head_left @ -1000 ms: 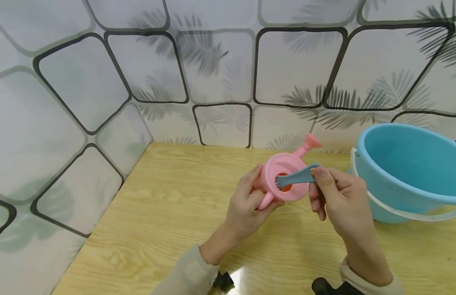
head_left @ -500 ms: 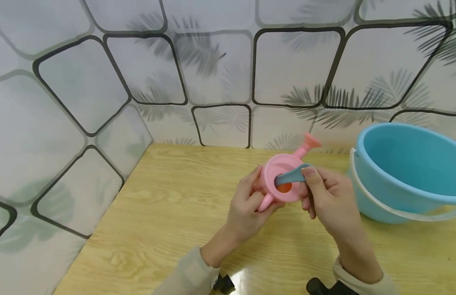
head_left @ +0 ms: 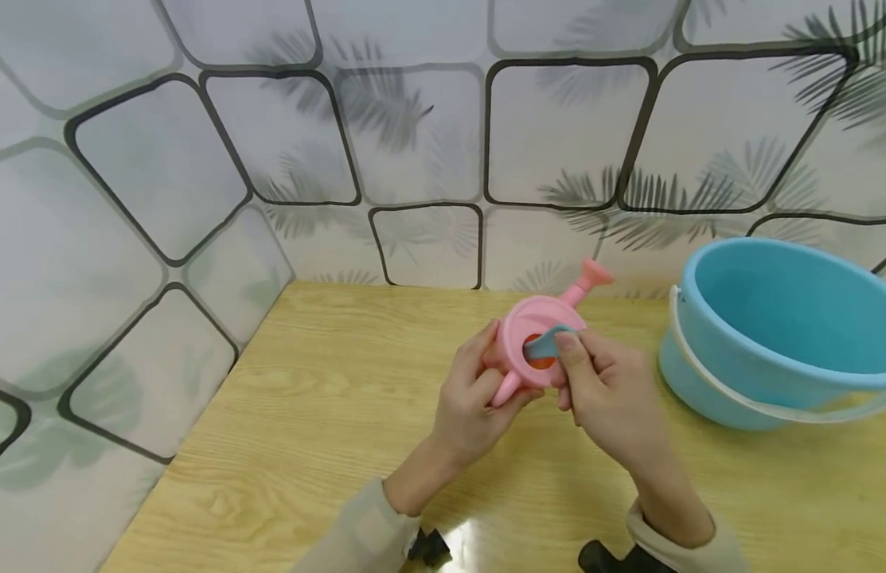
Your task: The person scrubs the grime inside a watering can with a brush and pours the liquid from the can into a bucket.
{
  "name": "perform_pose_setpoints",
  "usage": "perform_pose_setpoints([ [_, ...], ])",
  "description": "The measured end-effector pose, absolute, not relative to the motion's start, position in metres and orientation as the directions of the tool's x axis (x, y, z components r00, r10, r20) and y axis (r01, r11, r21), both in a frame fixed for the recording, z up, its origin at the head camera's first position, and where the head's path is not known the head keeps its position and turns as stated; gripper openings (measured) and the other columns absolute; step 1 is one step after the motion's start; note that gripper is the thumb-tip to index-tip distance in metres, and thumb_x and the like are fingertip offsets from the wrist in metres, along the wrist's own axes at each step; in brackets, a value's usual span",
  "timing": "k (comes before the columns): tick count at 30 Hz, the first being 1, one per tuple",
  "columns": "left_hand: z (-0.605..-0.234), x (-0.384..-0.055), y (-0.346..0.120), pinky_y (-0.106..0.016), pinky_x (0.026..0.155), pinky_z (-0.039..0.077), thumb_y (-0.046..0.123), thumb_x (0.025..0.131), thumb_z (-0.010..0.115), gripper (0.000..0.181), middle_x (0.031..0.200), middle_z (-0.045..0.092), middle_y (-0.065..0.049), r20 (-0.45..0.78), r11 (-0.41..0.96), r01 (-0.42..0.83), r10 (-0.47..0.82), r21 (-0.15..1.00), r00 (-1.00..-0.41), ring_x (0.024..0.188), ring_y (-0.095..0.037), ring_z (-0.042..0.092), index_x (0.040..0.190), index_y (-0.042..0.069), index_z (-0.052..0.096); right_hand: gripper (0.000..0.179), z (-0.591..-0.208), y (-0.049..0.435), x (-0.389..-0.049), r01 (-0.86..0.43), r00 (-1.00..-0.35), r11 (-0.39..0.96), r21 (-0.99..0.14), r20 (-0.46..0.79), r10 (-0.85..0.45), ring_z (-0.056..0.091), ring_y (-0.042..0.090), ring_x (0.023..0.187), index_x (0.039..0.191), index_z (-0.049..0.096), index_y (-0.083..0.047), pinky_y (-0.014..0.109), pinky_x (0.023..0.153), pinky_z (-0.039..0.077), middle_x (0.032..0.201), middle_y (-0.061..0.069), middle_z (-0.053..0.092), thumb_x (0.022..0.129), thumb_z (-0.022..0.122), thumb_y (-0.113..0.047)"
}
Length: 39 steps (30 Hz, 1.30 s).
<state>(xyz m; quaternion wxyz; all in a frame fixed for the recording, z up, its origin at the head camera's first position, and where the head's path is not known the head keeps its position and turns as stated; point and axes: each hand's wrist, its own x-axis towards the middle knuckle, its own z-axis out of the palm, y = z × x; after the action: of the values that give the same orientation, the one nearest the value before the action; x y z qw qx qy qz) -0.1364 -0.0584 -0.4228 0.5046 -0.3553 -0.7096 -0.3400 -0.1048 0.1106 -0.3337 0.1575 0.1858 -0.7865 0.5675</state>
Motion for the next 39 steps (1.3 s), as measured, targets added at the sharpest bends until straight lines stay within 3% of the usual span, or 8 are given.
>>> perform_pose_setpoints([
  [8, -0.42, -0.136, -0.061, -0.043, 0.098, 0.054, 0.023, 0.081, 0.084, 0.041, 0.129, 0.056, -0.034, 0.959, 0.514, 0.848, 0.156, 0.127, -0.238, 0.116, -0.042, 0.06, 0.064, 0.006, 0.05, 0.033, -0.329, 0.111, -0.097, -0.481, -0.872, 0.307, -0.822, 0.486, -0.065, 0.045, 0.01, 0.036, 0.069, 0.058, -0.004, 0.023, 0.032, 0.038, 0.051, 0.0, 0.052, 0.102, 0.055, -0.009],
  [15, -0.418, -0.137, -0.063, -0.044, 0.099, 0.053, 0.019, 0.079, 0.086, 0.039, 0.129, 0.056, -0.033, 0.96, 0.505, 0.85, 0.136, 0.147, -0.247, 0.118, -0.041, 0.059, 0.065, 0.005, 0.052, 0.031, -0.333, 0.107, -0.097, -0.502, -0.865, 0.277, -0.819, 0.479, -0.149, 0.047, 0.01, 0.039, 0.071, 0.058, -0.004, 0.023, 0.032, 0.038, 0.055, 0.0, 0.052, 0.102, 0.054, -0.007],
  [19, -0.417, -0.136, -0.065, -0.044, 0.1, 0.052, 0.019, 0.079, 0.085, 0.039, 0.131, 0.055, -0.033, 0.958, 0.503, 0.85, 0.133, 0.154, -0.252, 0.119, -0.041, 0.059, 0.065, 0.005, 0.052, 0.032, -0.333, 0.11, -0.099, -0.517, -0.855, 0.296, -0.803, 0.505, -0.12, 0.046, 0.009, 0.038, 0.071, 0.059, -0.005, 0.022, 0.033, 0.038, 0.054, -0.001, 0.052, 0.102, 0.054, -0.006],
  [23, -0.415, -0.136, -0.066, -0.044, 0.099, 0.052, 0.02, 0.081, 0.084, 0.038, 0.132, 0.054, -0.034, 0.961, 0.499, 0.855, 0.138, 0.14, -0.238, 0.119, -0.041, 0.059, 0.066, 0.006, 0.052, 0.033, -0.332, 0.113, -0.1, -0.518, -0.85, 0.309, -0.798, 0.521, -0.078, 0.044, 0.009, 0.036, 0.069, 0.059, -0.005, 0.021, 0.032, 0.037, 0.052, -0.001, 0.052, 0.102, 0.054, -0.006],
  [29, -0.414, -0.138, -0.067, -0.042, 0.095, 0.055, 0.025, 0.083, 0.082, 0.038, 0.129, 0.056, -0.035, 0.97, 0.53, 0.846, 0.167, 0.064, -0.178, 0.115, -0.041, 0.061, 0.067, 0.007, 0.052, 0.03, -0.334, 0.112, -0.105, -0.519, -0.855, 0.279, -0.808, 0.493, -0.164, 0.047, 0.009, 0.039, 0.073, 0.061, -0.005, 0.022, 0.033, 0.039, 0.054, -0.001, 0.052, 0.102, 0.053, -0.007],
  [35, -0.415, -0.139, -0.067, -0.042, 0.097, 0.054, 0.024, 0.082, 0.083, 0.041, 0.13, 0.056, -0.033, 0.964, 0.506, 0.859, 0.18, 0.08, -0.195, 0.115, -0.042, 0.06, 0.065, 0.007, 0.05, 0.035, -0.332, 0.122, -0.105, -0.536, -0.843, 0.224, -0.814, 0.529, -0.097, 0.044, 0.009, 0.036, 0.068, 0.056, -0.004, 0.022, 0.03, 0.036, 0.051, 0.0, 0.049, 0.102, 0.05, -0.002],
  [39, -0.415, -0.139, -0.068, -0.041, 0.096, 0.055, 0.024, 0.08, 0.085, 0.04, 0.128, 0.058, -0.032, 0.96, 0.508, 0.861, 0.228, 0.025, -0.163, 0.113, -0.041, 0.062, 0.065, 0.006, 0.052, 0.031, -0.334, 0.122, -0.11, -0.541, -0.84, 0.225, -0.81, 0.512, -0.177, 0.046, 0.01, 0.038, 0.073, 0.06, -0.005, 0.022, 0.031, 0.037, 0.054, 0.0, 0.051, 0.102, 0.051, -0.002],
])
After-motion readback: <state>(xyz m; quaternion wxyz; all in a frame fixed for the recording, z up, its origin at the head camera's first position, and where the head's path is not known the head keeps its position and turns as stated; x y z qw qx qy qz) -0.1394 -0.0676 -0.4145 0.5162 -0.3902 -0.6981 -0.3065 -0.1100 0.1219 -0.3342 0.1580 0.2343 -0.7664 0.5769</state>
